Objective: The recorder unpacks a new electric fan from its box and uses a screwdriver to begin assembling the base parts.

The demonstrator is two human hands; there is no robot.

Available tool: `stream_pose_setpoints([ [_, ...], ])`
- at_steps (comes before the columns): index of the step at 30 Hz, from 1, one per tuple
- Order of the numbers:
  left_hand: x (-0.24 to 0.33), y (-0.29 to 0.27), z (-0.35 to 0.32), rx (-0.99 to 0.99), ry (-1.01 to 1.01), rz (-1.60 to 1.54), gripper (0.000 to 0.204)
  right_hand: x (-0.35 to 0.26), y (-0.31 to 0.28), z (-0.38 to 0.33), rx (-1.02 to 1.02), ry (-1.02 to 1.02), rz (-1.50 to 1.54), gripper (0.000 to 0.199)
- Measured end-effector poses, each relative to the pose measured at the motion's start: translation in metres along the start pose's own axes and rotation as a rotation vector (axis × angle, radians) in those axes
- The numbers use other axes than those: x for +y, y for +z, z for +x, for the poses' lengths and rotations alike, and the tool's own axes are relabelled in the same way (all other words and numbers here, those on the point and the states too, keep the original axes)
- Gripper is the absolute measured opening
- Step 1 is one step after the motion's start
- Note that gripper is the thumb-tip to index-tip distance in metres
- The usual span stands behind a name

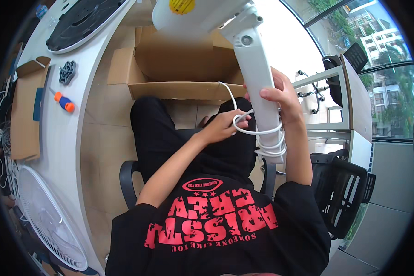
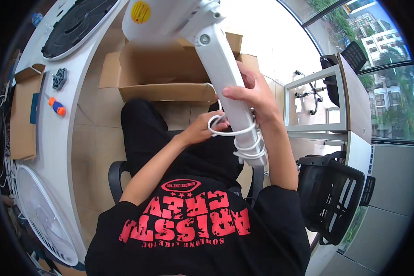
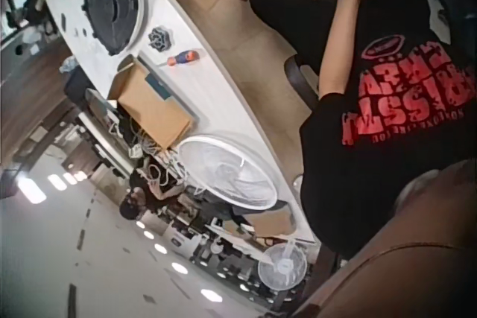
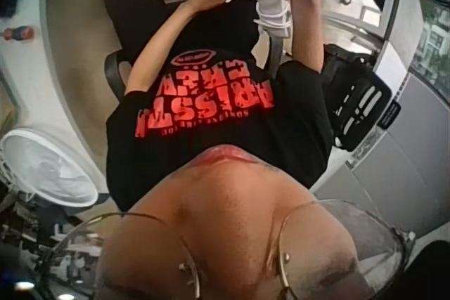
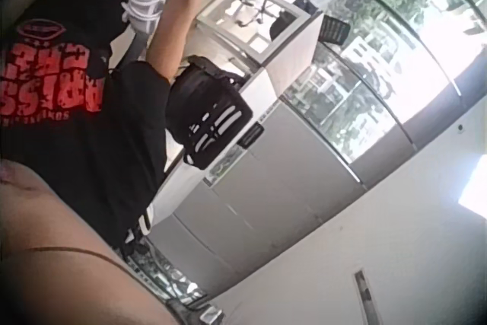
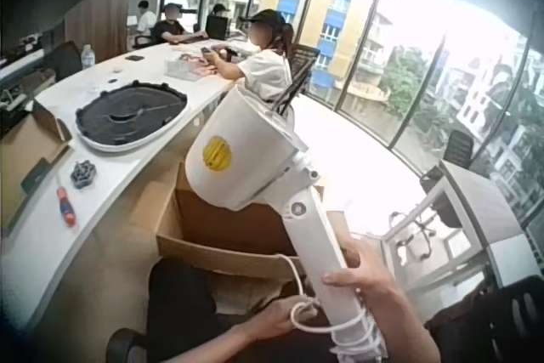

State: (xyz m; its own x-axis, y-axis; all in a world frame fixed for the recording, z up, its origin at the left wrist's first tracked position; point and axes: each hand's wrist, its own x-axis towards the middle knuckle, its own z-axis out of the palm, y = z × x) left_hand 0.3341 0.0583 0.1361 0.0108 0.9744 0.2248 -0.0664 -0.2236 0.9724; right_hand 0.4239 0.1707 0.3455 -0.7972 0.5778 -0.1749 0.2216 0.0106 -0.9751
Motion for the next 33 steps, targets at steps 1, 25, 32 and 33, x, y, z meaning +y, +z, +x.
stream_pose_setpoints([
  [1, -0.004, -0.004, -0.011, 0.002, -0.065, -0.110, 0.027, 0.003, 0.003, -0.009, -0.012, 0.001, 0.000, 0.081],
  [25, 0.086, -0.063, -0.123, 0.231, 0.078, 0.772, 0.089, 0.049, 0.025, -0.063, -0.013, -0.111, 0.320, 0.086],
  [32, 0.082, -0.059, -0.134, 0.352, -0.112, 0.672, 0.025, 0.044, 0.013, -0.067, 0.054, -0.138, 0.306, 0.085],
  [33, 0.086, -0.059, -0.137, 0.338, -0.108, 0.664, 0.025, 0.045, 0.011, -0.068, 0.060, -0.157, 0.293, 0.085],
])
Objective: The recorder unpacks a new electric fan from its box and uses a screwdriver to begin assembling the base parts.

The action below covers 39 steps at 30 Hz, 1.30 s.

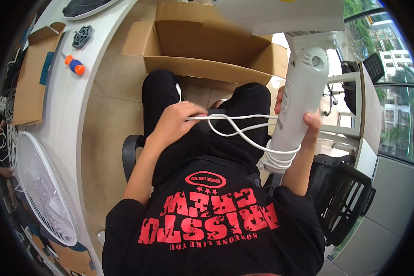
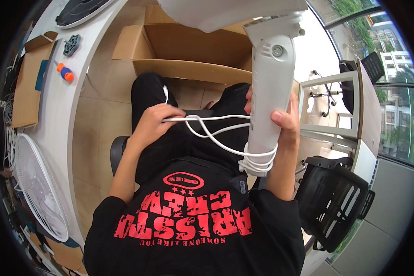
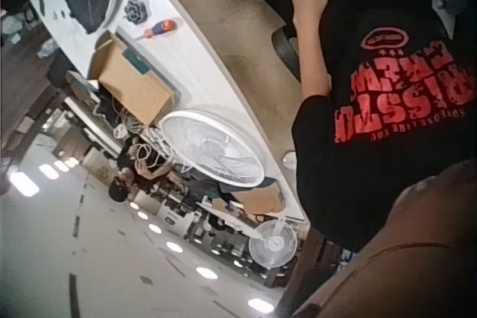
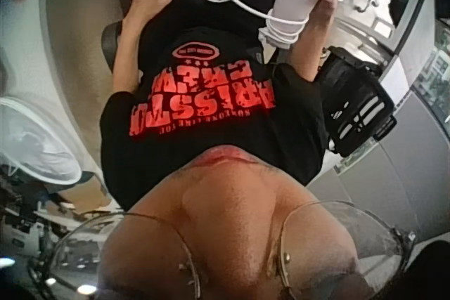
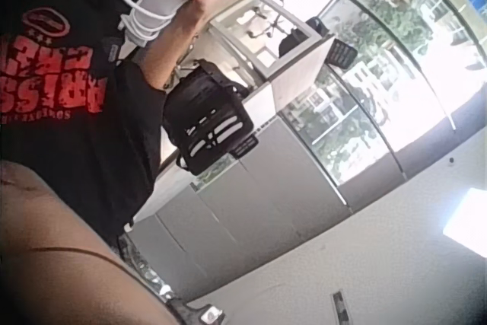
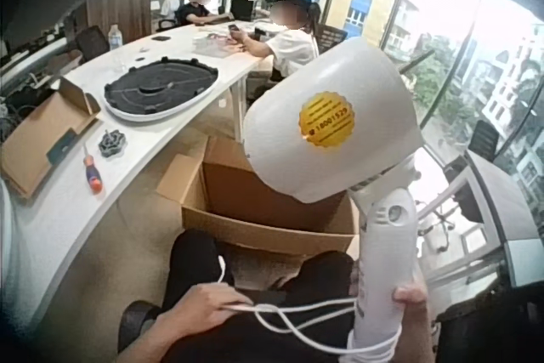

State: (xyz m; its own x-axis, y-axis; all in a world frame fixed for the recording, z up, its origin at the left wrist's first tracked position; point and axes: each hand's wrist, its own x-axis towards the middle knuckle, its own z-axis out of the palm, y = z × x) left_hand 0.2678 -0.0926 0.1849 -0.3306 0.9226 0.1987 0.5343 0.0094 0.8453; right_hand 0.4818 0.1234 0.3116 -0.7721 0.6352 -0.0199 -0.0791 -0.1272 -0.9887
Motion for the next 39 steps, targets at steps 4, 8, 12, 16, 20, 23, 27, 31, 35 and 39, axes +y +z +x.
stream_pose_setpoints([
  [4, 0.008, -0.021, -0.012, -0.108, 0.186, 0.042, 0.010, 0.005, -0.008, 0.001, 0.009, -0.015, -0.026, 0.085],
  [8, 0.023, -0.037, -0.019, -0.001, 0.170, 0.119, 0.014, 0.012, -0.017, 0.004, -0.023, -0.004, 0.057, 0.087],
  [12, 0.016, -0.055, -0.033, 0.128, 0.085, 0.108, 0.012, 0.014, -0.029, 0.007, -0.014, -0.021, 0.002, 0.084],
  [16, 0.026, -0.090, -0.060, 0.109, -0.013, 0.130, 0.012, 0.012, -0.050, -0.001, 0.038, -0.021, -0.054, 0.083],
  [20, 0.046, -0.113, -0.085, 0.152, 0.023, 0.104, 0.021, 0.013, -0.062, -0.007, 0.037, 0.009, -0.078, 0.081],
  [23, 0.069, -0.122, -0.097, 0.214, 0.124, 0.086, 0.030, 0.025, -0.070, -0.008, 0.068, 0.012, -0.107, 0.082],
  [27, 0.088, -0.136, -0.103, 0.156, 0.320, 0.001, 0.040, 0.042, -0.074, -0.006, 0.050, 0.037, 0.013, 0.082],
  [31, 0.085, -0.137, -0.102, -0.011, 0.482, -0.284, 0.039, 0.051, -0.079, -0.002, 0.053, 0.061, -0.016, 0.080],
  [35, 0.120, -0.148, -0.087, -0.213, 0.668, -0.362, 0.028, 0.062, -0.085, 0.008, 0.026, 0.078, 0.035, 0.081],
  [39, 0.146, -0.144, -0.087, -0.236, 0.746, -0.434, 0.022, 0.074, -0.069, 0.014, 0.007, 0.072, -0.045, 0.090],
])
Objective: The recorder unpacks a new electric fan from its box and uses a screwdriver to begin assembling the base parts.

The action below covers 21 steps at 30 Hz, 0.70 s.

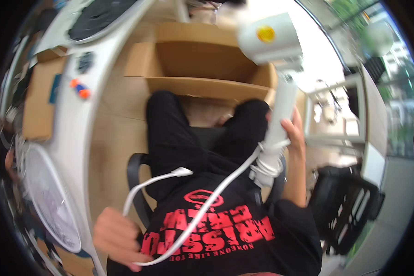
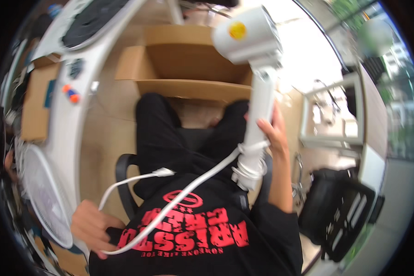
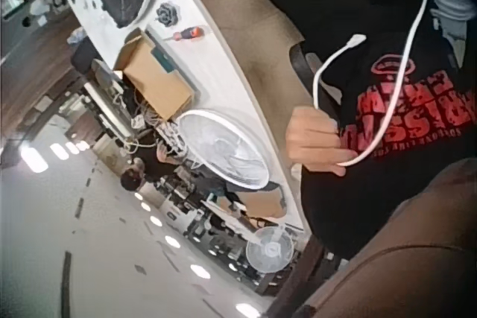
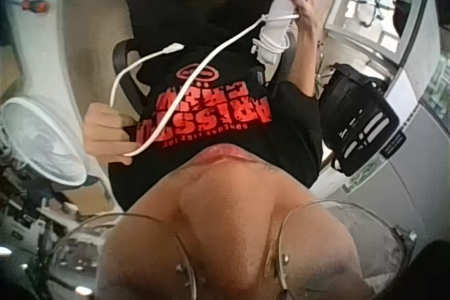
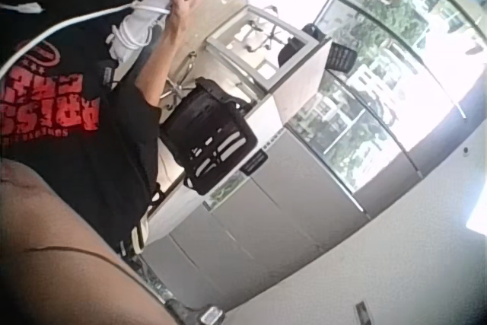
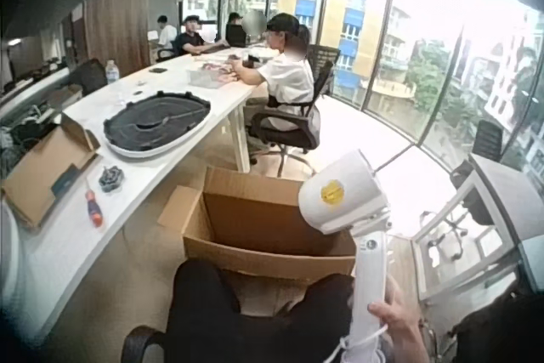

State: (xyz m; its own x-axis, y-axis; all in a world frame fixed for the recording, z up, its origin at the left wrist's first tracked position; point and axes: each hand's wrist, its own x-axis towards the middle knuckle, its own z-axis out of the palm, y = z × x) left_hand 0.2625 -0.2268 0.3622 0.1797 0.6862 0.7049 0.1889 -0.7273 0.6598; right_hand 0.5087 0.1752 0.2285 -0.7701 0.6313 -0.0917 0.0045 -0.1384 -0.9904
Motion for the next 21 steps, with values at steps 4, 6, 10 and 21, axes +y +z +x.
stream_pose_setpoints([
  [4, -0.037, 0.006, 0.055, -0.070, 0.088, 0.498, 0.028, 0.014, -0.020, -0.016, 0.046, 0.001, -0.184, 0.104],
  [6, -0.048, 0.012, 0.092, -0.020, 0.161, 0.766, 0.031, 0.018, -0.011, -0.024, 0.030, -0.023, -0.189, 0.105],
  [10, -0.040, 0.010, 0.144, 0.128, 0.443, 1.456, 0.018, 0.064, -0.020, -0.032, -0.126, 0.156, -0.423, 0.100],
  [21, -0.094, -0.076, 0.210, -0.579, -0.024, 1.337, 0.069, 0.017, 0.072, -0.061, -0.909, 0.110, -0.488, 0.110],
])
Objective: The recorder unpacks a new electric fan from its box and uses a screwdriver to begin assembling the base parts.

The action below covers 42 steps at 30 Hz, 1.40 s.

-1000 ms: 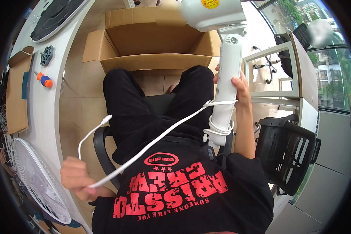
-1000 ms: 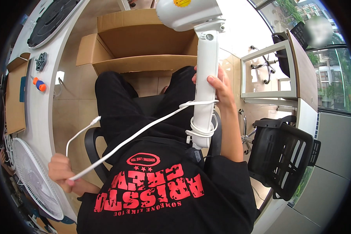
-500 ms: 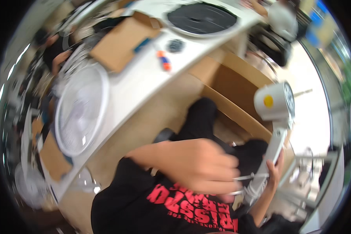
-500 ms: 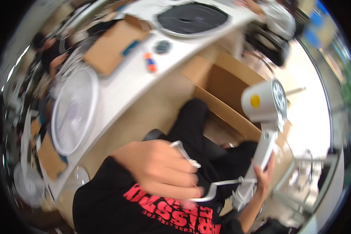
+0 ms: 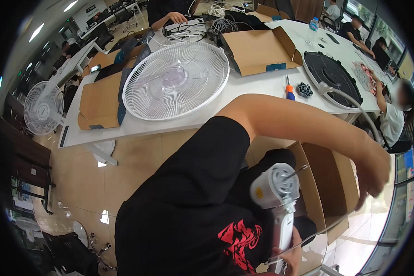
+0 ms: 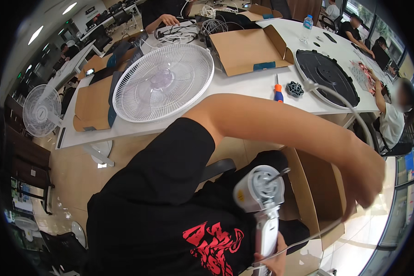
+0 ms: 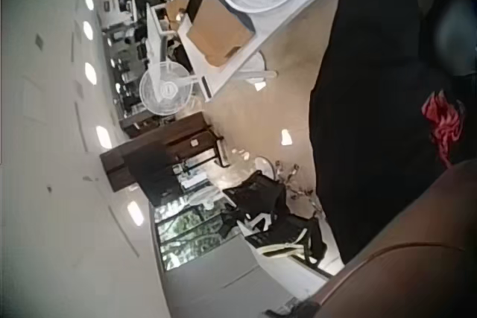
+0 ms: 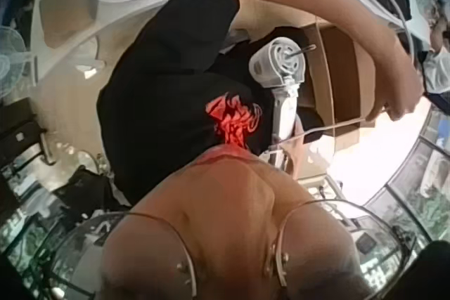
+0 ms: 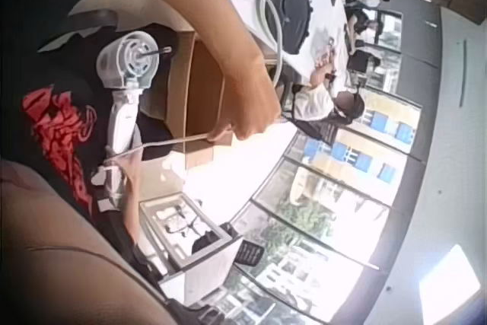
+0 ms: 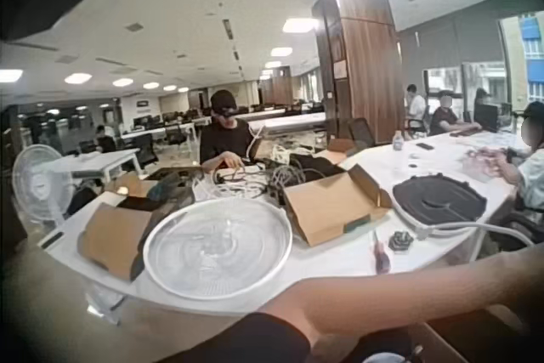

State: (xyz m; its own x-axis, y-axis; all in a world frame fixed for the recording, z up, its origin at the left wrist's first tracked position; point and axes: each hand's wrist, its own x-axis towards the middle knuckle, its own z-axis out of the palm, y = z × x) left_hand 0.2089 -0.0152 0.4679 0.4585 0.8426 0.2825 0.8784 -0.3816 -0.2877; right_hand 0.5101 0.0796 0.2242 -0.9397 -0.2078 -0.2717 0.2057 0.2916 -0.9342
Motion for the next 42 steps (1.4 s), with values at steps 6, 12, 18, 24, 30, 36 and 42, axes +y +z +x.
stream_pose_setpoints([
  [6, -0.005, 0.129, -0.102, 0.031, -0.298, -0.616, 0.064, -0.079, 0.017, 0.000, -0.078, -0.058, 0.036, 0.112],
  [12, 0.137, 0.168, -0.178, 0.252, -0.644, -0.938, 0.047, -0.123, 0.009, 0.021, 0.099, -0.253, 0.105, 0.099],
  [18, 0.238, 0.133, -0.258, 0.174, -1.034, -1.066, 0.019, -0.086, -0.030, 0.004, 0.485, -0.236, -0.017, 0.130],
  [24, 0.273, -0.002, -0.215, -0.029, -0.745, -0.661, 0.027, -0.082, -0.050, 0.029, 0.643, -0.221, 0.033, 0.116],
  [30, 0.192, -0.058, -0.125, 0.202, -0.062, 0.194, 0.029, -0.048, -0.058, 0.041, 0.558, -0.210, -0.102, 0.092],
  [36, 0.062, -0.036, -0.043, 0.179, 0.087, -0.327, 0.027, -0.051, -0.033, 0.031, 0.190, -0.092, -0.234, 0.096],
  [42, -0.051, 0.099, -0.071, -0.360, -0.160, -1.364, 0.031, -0.087, -0.012, 0.030, 0.010, -0.152, -0.114, 0.101],
])
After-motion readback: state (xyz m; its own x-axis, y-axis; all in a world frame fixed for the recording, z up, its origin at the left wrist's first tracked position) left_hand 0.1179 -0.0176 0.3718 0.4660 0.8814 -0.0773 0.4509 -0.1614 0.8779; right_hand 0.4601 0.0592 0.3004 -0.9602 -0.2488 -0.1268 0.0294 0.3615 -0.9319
